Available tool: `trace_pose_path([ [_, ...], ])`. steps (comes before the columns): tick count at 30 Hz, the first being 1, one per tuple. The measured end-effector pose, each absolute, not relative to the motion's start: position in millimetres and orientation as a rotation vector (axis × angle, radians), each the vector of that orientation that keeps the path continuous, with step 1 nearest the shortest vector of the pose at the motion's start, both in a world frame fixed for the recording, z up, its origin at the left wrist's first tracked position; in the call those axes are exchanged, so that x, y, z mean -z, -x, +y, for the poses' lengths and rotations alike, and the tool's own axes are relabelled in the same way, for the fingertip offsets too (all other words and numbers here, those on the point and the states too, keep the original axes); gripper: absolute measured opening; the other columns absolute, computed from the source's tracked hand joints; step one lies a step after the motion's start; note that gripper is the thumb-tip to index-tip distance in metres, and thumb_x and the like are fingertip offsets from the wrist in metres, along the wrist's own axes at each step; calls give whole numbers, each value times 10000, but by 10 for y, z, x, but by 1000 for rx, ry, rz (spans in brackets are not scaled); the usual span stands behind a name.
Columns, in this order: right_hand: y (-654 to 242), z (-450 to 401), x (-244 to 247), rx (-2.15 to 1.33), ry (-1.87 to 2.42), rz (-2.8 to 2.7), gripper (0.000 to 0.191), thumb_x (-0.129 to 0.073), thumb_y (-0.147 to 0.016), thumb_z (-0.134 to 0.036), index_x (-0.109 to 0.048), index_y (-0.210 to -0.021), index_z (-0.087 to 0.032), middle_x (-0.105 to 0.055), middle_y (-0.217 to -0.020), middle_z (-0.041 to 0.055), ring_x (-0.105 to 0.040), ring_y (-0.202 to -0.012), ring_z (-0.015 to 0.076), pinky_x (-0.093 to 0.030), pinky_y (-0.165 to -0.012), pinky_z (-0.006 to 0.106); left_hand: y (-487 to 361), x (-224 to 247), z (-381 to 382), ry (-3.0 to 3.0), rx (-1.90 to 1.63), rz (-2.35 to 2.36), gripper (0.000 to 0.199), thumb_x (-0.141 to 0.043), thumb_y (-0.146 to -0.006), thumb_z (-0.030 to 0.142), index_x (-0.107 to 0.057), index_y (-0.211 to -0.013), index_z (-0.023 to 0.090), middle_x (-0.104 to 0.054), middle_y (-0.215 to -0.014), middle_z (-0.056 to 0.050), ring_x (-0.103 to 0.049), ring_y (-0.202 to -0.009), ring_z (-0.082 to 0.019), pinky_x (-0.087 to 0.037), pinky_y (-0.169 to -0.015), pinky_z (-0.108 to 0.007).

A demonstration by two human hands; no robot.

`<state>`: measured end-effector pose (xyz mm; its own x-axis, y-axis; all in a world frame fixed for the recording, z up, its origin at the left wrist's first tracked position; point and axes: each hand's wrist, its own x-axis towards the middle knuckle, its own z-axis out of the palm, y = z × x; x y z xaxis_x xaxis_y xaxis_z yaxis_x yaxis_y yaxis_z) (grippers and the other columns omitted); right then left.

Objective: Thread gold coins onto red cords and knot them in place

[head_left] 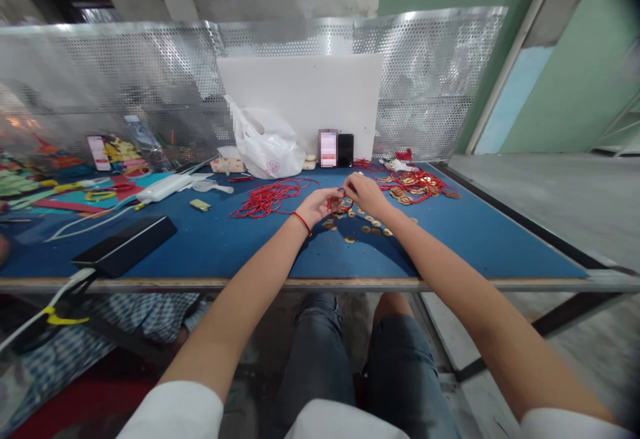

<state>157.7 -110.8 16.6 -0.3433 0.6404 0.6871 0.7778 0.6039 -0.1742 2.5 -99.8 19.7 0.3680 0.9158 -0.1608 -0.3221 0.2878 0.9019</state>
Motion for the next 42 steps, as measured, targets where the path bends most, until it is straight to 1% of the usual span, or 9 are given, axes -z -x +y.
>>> trace_pose_path([
  [5,-1534,-1025,-108,-92,1091,-1829,112,-436,-837,-217,-480,-741,-177,-545,-711,27,-476,-666,142,-354,-645,259,-47,-178,-1011,-929,-985,731,123,-649,-659,13,-616,-699,124,-635,-585,-19,-608,-555,-104,-493,-627,-230],
  [11,-1491,-1099,-167,-477,994,-1810,158,-403,-860,-302,-459,-768,-185,-491,-602,-18,-461,-547,121,-365,-565,247,-33,-213,-1008,-778,-1031,748,101,-576,-721,33,-595,-678,123,-618,-572,-18,-596,-539,-88,-508,-623,-212],
  [18,-1535,-1117,-160,-314,909,-1886,167,-470,-828,-319,-530,-774,-173,-557,-653,6,-488,-590,126,-374,-597,249,-22,-225,-1001,-695,-1029,732,121,-550,-718,28,-563,-682,143,-612,-586,-23,-590,-535,-93,-532,-630,-223],
  [23,-1560,-1114,-168,-181,940,-1941,148,-479,-816,-283,-558,-762,-170,-590,-692,24,-492,-623,133,-371,-616,247,-33,-224,-1005,-716,-1074,750,110,-569,-703,39,-561,-683,146,-617,-606,-24,-602,-569,-105,-536,-692,-254],
  [27,-1575,-1090,-167,-131,959,-1974,127,-480,-810,-252,-559,-757,-168,-592,-697,22,-489,-623,126,-364,-611,237,-42,-212,-1019,-756,-1123,724,98,-566,-693,55,-556,-646,141,-615,-598,-16,-606,-586,-92,-518,-709,-232],
  [30,-1577,-1076,-165,-111,979,-1971,104,-488,-793,-229,-554,-743,-166,-590,-690,22,-488,-617,125,-361,-604,238,-52,-204,-1029,-810,-1168,699,107,-580,-648,33,-560,-659,137,-605,-573,4,-611,-591,-94,-509,-699,-223],
  [35,-1555,-1079,-161,-251,1045,-1893,80,-495,-780,-224,-537,-738,-170,-579,-644,12,-512,-597,125,-381,-578,235,-84,-191,-1042,-980,-1270,702,220,-601,-581,-1,-563,-745,140,-608,-586,27,-601,-584,-85,-499,-717,-232],
  [39,-1539,-1068,-153,-468,1040,-1801,123,-512,-797,-275,-535,-748,-165,-554,-569,-10,-523,-521,117,-398,-532,233,-95,-184,-1044,-1194,-1410,734,274,-647,-588,48,-558,-825,152,-635,-667,16,-611,-624,-94,-497,-718,-246],
  [42,-1534,-1060,-160,-671,1008,-1724,173,-551,-791,-326,-535,-739,-162,-553,-552,-13,-524,-499,109,-417,-510,228,-81,-184,-1039,-1280,-1399,729,293,-666,-596,67,-562,-855,159,-644,-704,9,-617,-637,-100,-502,-711,-250],
])
